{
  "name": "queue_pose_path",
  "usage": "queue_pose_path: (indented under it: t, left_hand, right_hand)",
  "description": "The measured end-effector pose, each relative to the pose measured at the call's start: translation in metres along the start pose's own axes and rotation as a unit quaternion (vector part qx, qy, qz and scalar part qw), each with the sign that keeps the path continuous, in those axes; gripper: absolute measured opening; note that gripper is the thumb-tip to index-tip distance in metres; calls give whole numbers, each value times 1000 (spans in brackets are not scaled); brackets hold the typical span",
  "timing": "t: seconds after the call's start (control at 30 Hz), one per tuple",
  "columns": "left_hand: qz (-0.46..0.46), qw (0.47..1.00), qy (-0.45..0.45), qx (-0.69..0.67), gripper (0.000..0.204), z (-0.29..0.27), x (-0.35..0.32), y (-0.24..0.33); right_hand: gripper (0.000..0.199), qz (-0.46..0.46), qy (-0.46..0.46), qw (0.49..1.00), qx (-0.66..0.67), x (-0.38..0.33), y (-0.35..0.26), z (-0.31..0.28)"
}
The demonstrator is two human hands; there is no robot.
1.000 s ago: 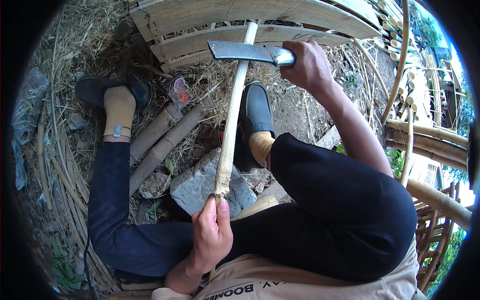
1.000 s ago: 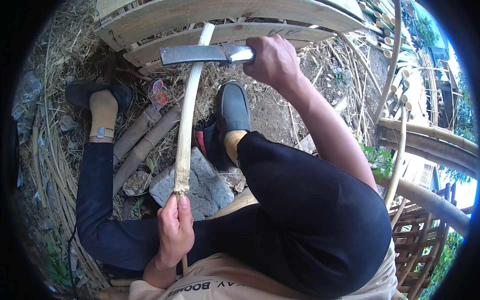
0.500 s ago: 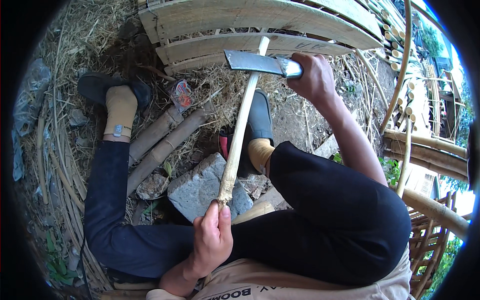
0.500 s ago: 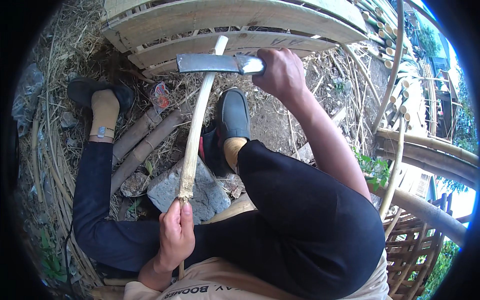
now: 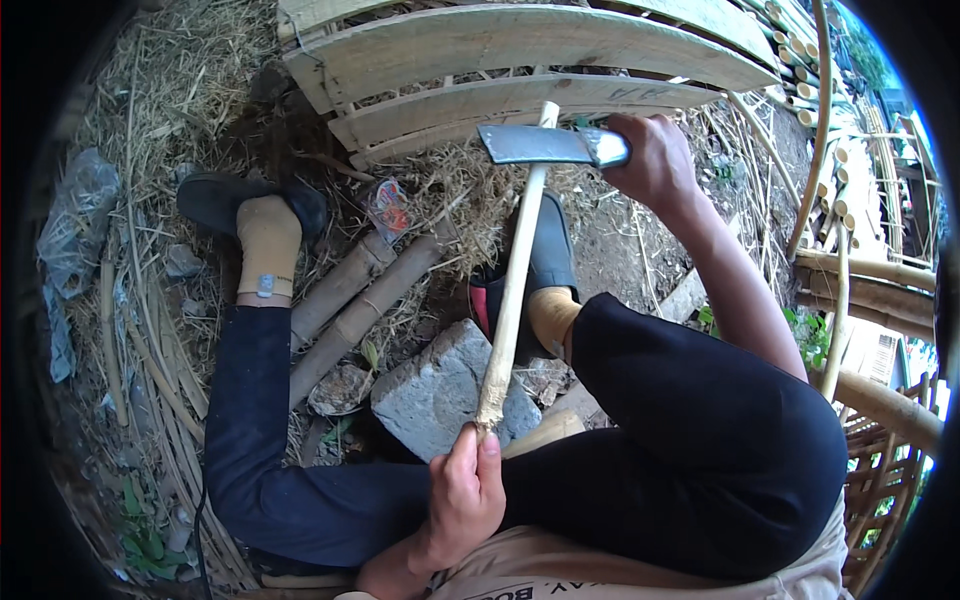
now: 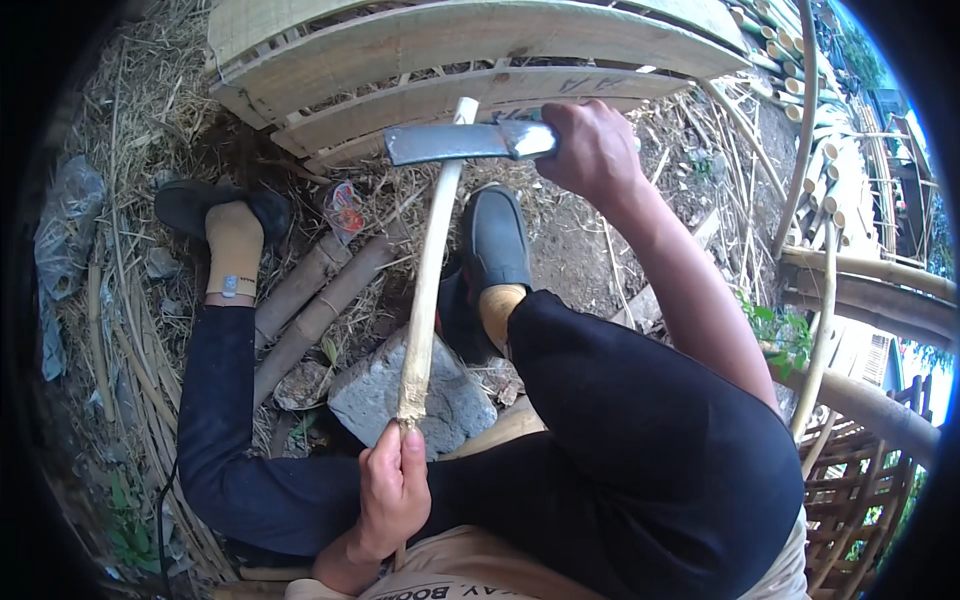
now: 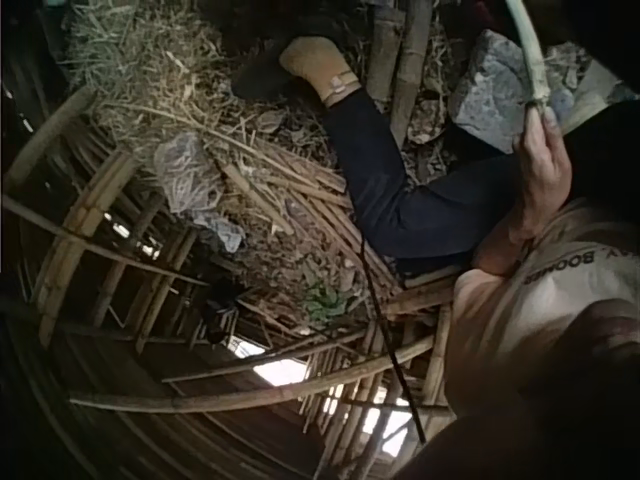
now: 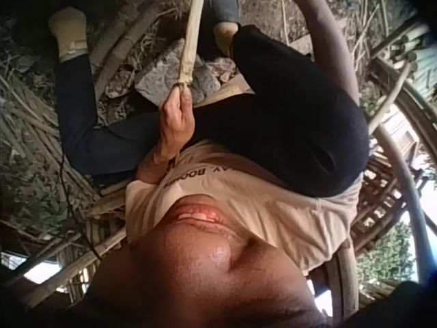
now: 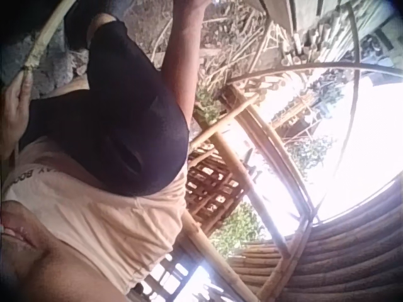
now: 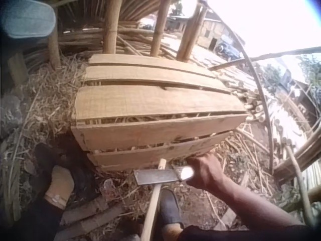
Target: The person scrapes a bamboo stick with a knife. They hold the bamboo against a stone and repeatedly slide the blade along its length to smooth the surface while sitting on the ground next to a bamboo crate.
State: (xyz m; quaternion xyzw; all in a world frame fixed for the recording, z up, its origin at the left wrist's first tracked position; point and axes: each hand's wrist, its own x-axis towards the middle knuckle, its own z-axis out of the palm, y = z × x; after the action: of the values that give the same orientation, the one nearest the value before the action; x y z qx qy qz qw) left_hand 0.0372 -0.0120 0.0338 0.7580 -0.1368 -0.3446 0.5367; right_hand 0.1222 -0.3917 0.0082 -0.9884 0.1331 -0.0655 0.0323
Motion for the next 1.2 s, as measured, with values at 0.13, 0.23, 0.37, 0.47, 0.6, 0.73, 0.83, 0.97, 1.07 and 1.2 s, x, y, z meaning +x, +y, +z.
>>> queue_pose_path:
  t: [0.13,0.23,0.37,0.47,0.6,0.73,0.83,0.97,1.07,1.2]
  left_hand:
    - [-18,1000,-4,2,25,1,-1,-1]
    - [-9,999,-17,35,24,4,-11,-1]
    - [28,997,-64,-31,21,16,-26,0]
    - [-14,997,-67,-18,25,0,-17,-8]
    - [-52,997,-54,-27,21,-15,-10,-20]
    - [-23,999,-28,-28,30,-16,-7,-23]
    - [-28,998,-33,-49,30,-18,-7,-21]
    - [-39,997,3,-65,33,-29,-14,-30]
    - [-50,997,8,-63,33,-27,-9,-32]
    - [-70,995,28,-64,29,-26,-7,-37]
  right_hand:
    - [19,4,-5,1000,5,0,1,5]
    - [19,82,-2,996,20,8,16,11]
    - [14,30,-42,996,-75,4,48,5]
    - [19,34,19,999,-2,-14,41,6]
    - [25,44,0,999,22,-10,36,6]
    - [25,59,11,998,26,-8,24,7]
    - [24,121,-3,991,52,-4,17,6]
    - [19,44,55,996,58,-2,13,22]
    - [27,81,11,995,54,-7,20,13]
    - [18,-9,71,989,128,-19,11,10]
